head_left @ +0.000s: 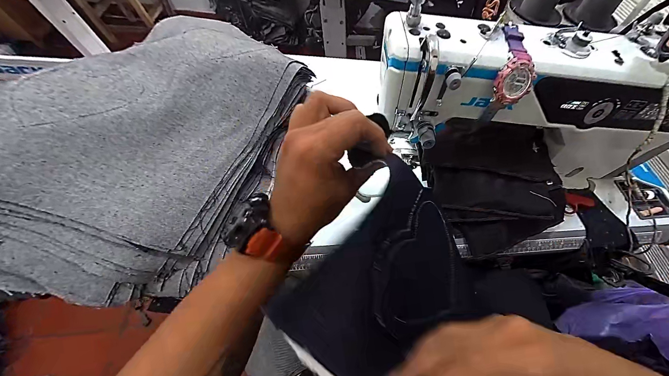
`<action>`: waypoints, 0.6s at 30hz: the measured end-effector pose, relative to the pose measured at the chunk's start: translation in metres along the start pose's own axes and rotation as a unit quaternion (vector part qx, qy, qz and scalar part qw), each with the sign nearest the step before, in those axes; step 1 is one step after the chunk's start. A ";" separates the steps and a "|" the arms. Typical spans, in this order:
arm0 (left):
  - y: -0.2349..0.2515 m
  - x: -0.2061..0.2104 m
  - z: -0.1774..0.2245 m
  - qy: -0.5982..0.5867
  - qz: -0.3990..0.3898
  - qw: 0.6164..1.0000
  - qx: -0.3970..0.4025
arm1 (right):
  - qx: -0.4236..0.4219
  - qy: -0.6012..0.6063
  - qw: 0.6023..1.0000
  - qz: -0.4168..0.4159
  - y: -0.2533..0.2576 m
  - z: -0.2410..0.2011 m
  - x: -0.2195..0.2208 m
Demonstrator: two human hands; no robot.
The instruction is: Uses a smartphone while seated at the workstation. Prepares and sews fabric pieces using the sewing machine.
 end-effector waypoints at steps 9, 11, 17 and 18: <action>-0.083 0.039 -0.107 -0.006 -0.081 0.981 -0.174 | 0.134 0.172 0.975 0.028 0.021 0.149 0.032; -0.097 0.043 -0.115 -0.015 -0.091 0.975 -0.203 | 0.178 0.193 0.965 -0.011 0.022 0.156 0.047; -0.124 0.029 -0.101 -0.119 -0.097 0.964 -0.218 | 0.304 -0.006 0.941 -0.152 0.014 0.162 0.065; -0.128 0.020 -0.097 -0.130 -0.077 0.966 -0.209 | 0.253 -0.030 0.957 -0.140 0.016 0.148 0.058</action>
Point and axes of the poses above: each hand's wrist, its own y-axis towards the middle knuckle, its own x-axis out of the palm, z = x × y, the point moved 10 cm from there along y, towards the middle knuckle, and after that the axes turned 11 degrees about -z, right-handed, at the moved point
